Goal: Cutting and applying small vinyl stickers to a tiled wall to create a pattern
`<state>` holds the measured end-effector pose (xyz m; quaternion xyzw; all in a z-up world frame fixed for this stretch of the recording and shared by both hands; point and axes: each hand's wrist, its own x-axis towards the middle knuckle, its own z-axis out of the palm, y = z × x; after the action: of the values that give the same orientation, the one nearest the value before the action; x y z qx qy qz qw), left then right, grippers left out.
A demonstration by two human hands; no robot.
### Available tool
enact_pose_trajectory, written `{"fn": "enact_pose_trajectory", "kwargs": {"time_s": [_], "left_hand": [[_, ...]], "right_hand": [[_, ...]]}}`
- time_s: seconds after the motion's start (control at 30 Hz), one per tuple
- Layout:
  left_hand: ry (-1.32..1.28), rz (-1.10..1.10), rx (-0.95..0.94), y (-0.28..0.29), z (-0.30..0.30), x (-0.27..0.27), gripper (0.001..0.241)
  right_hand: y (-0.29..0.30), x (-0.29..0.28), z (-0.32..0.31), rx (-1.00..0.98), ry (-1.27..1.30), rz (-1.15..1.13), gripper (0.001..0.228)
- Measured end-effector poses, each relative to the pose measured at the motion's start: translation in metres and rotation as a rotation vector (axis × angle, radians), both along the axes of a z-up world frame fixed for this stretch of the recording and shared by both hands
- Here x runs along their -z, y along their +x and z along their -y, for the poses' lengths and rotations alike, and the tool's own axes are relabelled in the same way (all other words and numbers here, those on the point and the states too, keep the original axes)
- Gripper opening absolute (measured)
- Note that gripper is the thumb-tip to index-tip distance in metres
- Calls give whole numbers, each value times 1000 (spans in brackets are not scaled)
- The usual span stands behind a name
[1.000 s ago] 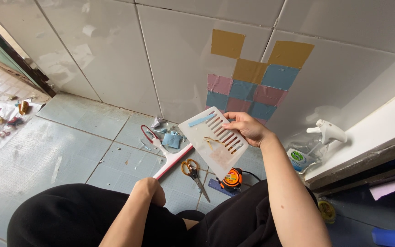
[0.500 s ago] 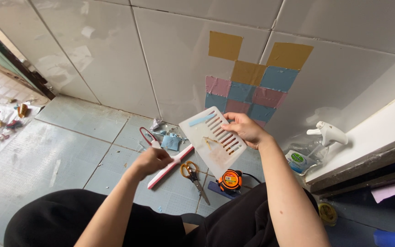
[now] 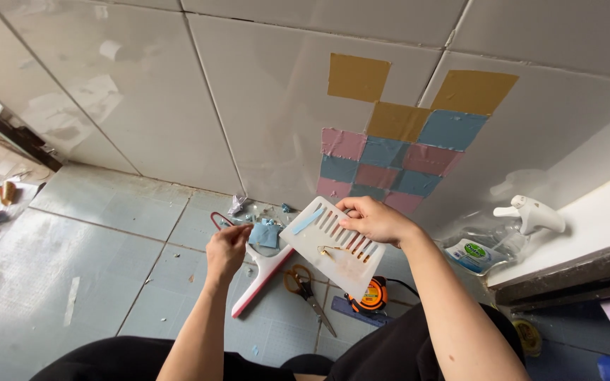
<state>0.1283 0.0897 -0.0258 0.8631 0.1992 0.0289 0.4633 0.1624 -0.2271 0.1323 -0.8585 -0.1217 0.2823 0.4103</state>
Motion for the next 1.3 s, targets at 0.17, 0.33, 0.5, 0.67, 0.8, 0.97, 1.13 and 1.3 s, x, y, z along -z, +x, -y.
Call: {"fn": "enact_pose_trajectory", "kwargs": {"time_s": [0.17,0.33,0.5,0.67,0.8,0.97,1.13,1.3], "left_hand": [[-33,-49,-2,27,3,33,23],[38,-165,76,53,2,73,41],[246,62,117,66,12,92,25],[210,268,97,63,18,50,14],[173,199,107,54,14,37,22],[356,353,31,42,9,19,9],[264,797,199,-1,44,-93,22],[562,775,443,-26,76,-95,9]], "right_hand": [[19,6,-3,-4,-37,7,22],[28,9,-5,-18,-103,-9,23],[41,17,-9,-39,-77,-13,23],[39,12,-15,2,-8,-17,21],[37,26,-6,106,271,-99,25],[32,43,-1,195,488,-131,26],[17,43,-1,287,650,-114,27],[-13,22,-22,267,763,-58,25]]}}
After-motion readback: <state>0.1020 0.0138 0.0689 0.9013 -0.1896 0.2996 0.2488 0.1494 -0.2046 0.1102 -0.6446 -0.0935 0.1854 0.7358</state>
